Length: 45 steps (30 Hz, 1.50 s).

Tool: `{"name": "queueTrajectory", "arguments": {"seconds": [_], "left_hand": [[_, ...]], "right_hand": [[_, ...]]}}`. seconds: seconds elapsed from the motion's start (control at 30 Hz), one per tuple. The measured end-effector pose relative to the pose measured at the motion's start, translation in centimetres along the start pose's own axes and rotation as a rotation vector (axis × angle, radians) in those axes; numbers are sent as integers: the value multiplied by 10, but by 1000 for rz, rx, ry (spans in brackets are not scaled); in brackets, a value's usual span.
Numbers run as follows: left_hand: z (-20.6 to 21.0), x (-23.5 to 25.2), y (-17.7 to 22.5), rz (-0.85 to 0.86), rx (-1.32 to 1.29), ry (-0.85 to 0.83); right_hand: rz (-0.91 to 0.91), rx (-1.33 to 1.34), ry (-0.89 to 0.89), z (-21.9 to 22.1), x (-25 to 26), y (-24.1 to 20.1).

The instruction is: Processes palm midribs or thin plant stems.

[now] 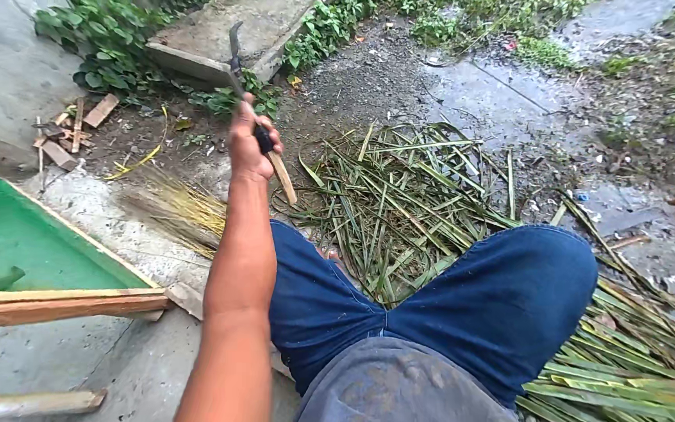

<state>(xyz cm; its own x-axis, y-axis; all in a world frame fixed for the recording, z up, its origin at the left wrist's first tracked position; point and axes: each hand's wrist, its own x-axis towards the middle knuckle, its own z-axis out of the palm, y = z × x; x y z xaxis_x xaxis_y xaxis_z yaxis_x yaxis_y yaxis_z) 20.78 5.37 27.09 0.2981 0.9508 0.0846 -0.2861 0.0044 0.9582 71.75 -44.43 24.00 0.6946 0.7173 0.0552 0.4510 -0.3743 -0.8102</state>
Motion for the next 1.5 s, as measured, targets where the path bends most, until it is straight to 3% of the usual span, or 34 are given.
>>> {"name": "queueTrajectory", "arguments": {"seconds": [0.07, 0.13, 0.17, 0.23, 0.33, 0.43, 0.53, 0.6, 0.9, 1.03, 1.3, 1.5], "left_hand": [[20, -7, -26, -92, 732, -339], [44, -11, -64, -188, 1496, -806], [50, -16, -86, -211, 1766, -945], [57, -25, -112, -241, 1971, -1109], [74, -16, -101, -222, 1831, -1119], [85, -2, -74, -78, 1401, -912], [99, -5, -52, -108, 850, -644], [111, -8, -43, -133, 616, -578], [166, -20, -52, -191, 358, -845], [165, -5, -59, -228, 252, -839], [151, 18, -48, -112, 65, -564], [167, -4, -61, -214, 143, -783]], "right_hand": [[-296, 20, -68, 2, 15, 16], [-107, 21, 46, 34, 16, -43], [-29, 27, 46, 48, 22, -69], [-34, 47, -9, 70, 40, -97], [-125, 136, -122, 108, 66, -132], [-184, 233, -231, 147, 88, -160], [-184, 315, -326, 182, 99, -177], [-166, 376, -377, 201, 102, -182], [-226, 473, -501, 245, 106, -201], [-240, 485, -518, 254, 111, -201], [-205, 473, -573, 258, 121, -198], [-263, 508, -525, 269, 119, -206]]}}
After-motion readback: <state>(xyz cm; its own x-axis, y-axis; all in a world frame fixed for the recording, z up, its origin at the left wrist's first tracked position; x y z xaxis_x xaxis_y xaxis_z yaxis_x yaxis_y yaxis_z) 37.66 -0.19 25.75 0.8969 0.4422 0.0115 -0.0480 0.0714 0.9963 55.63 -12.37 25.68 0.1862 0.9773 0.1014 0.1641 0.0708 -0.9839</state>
